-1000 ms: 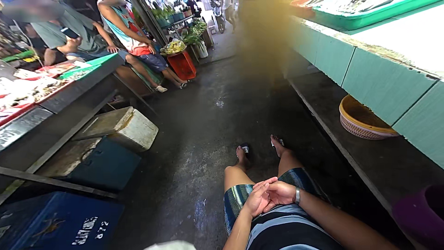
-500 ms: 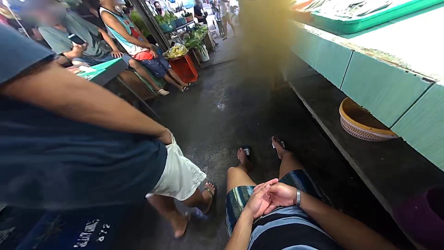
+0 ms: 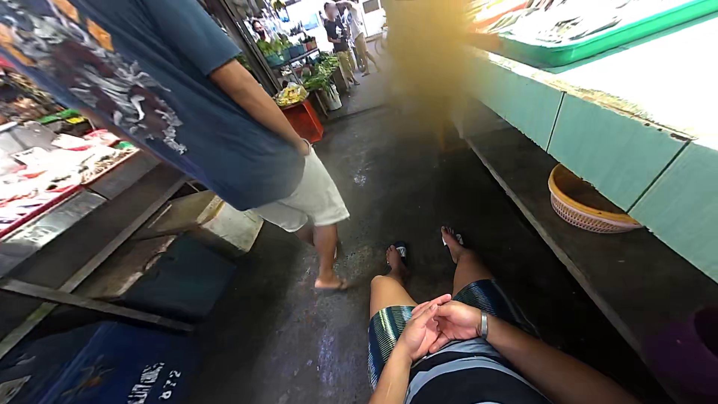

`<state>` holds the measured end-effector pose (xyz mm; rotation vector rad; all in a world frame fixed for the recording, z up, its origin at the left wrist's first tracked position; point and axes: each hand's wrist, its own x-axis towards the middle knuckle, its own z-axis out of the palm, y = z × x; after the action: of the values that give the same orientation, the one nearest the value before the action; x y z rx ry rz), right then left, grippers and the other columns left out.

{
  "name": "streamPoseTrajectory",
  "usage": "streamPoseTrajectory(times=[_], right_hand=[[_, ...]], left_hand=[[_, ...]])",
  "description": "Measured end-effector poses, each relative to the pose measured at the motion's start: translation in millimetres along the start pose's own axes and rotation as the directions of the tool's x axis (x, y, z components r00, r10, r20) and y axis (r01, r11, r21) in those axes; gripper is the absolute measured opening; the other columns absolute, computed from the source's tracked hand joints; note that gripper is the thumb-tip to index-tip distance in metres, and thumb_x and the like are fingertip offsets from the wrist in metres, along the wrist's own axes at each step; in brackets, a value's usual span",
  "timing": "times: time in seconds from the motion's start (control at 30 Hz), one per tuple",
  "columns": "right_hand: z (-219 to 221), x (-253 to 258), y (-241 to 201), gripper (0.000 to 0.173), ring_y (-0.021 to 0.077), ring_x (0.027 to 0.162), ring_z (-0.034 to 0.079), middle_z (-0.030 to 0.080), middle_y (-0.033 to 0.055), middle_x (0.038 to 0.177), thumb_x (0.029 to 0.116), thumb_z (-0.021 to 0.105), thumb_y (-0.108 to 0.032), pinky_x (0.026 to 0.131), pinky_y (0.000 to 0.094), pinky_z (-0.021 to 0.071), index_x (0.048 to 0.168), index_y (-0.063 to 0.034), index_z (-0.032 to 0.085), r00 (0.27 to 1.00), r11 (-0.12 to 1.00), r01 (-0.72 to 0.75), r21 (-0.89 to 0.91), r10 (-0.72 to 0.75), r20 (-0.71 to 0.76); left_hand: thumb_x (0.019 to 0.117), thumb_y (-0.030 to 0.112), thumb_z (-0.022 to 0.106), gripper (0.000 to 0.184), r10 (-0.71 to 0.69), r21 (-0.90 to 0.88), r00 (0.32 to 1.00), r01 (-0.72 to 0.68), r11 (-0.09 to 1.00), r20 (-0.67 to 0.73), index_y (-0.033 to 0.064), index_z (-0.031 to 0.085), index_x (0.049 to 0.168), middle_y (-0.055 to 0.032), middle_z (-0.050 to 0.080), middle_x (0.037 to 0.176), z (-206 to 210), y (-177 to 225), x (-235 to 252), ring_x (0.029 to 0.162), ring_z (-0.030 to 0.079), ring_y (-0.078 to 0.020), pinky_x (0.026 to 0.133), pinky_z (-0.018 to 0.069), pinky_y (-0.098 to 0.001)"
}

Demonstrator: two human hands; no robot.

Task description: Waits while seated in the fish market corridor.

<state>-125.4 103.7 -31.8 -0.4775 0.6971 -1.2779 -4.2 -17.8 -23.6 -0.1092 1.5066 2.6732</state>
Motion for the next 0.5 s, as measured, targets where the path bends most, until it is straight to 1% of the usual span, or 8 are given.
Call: streamPoseTrajectory(times=[0.1,0.23,0.3,0.4,0.5], right_hand=[[-0.5,-2.5,0.3,0.043,0.0327,0.104,0.071,0.071,0.0175,0.113,0.1097,0.039,-0.038,0.091,0.0554,0.0587,0.132,-0.0077,0.059,1.000,1.000,0.004,0.006,-0.004,-0.004],[2.1,2.0,0.9,0.042,0.0332,0.104,0.071,0.071,0.0178,0.113,0.1099,0.038,-0.037,0.091,0.0560,0.0586,0.131,-0.0080,0.060,1.000,1.000,-0.001,0.011,0.001,-0.005],[3.5,4.8,0.3,0.042,0.0330,0.104,0.071,0.071,0.0177,0.112,0.1094,0.040,-0.038,0.091,0.0562,0.0586,0.131,-0.0078,0.059,1.000,1.000,-0.005,0.010,0.005,-0.011],[1.6,6.4,0.3,0.041,0.0331,0.104,0.071,0.071,0.0179,0.114,0.1096,0.040,-0.036,0.091,0.0563,0.0587,0.132,-0.0083,0.059,1.000,1.000,-0.009,0.003,0.009,0.002],[-3.4,3.6,1.6,0.042,0.0332,0.106,0.071,0.071,0.0177,0.115,0.1098,0.040,-0.039,0.091,0.0564,0.0585,0.133,-0.0089,0.059,1.000,1.000,0.005,0.003,-0.005,0.020]], left_hand=[[0.1114,0.033,0.035,0.050,-0.015,0.006,1.000,0.015,1.000,0.013,0.0043,0.050,0.149,-0.0190,0.068,0.128,0.7,-0.8,1.2,0.119,0.066,-0.0285,0.103,0.0539,-0.0479],[0.1114,0.033,0.035,0.049,-0.003,-0.007,1.000,0.003,1.000,0.004,0.0049,0.051,0.149,-0.0193,0.068,0.128,-1.9,0.3,-2.6,0.118,0.066,-0.0291,0.102,0.0541,-0.0481],[0.1110,0.033,0.036,0.049,0.005,-0.015,1.000,-0.005,1.000,-0.003,0.0049,0.052,0.148,-0.0189,0.068,0.127,-2.9,1.7,-4.4,0.117,0.067,-0.0286,0.101,0.0547,-0.0476],[0.1113,0.030,0.033,0.049,0.012,-0.023,1.000,-0.012,1.000,-0.001,0.0040,0.051,0.149,-0.0189,0.068,0.128,-1.3,3.4,-5.6,0.117,0.067,-0.0283,0.101,0.0546,-0.0474],[0.1115,0.029,0.031,0.049,0.011,-0.017,1.000,-0.011,1.000,0.006,0.0034,0.051,0.148,-0.0181,0.069,0.127,2.5,2.8,-3.0,0.115,0.068,-0.0275,0.099,0.0556,-0.0465]])
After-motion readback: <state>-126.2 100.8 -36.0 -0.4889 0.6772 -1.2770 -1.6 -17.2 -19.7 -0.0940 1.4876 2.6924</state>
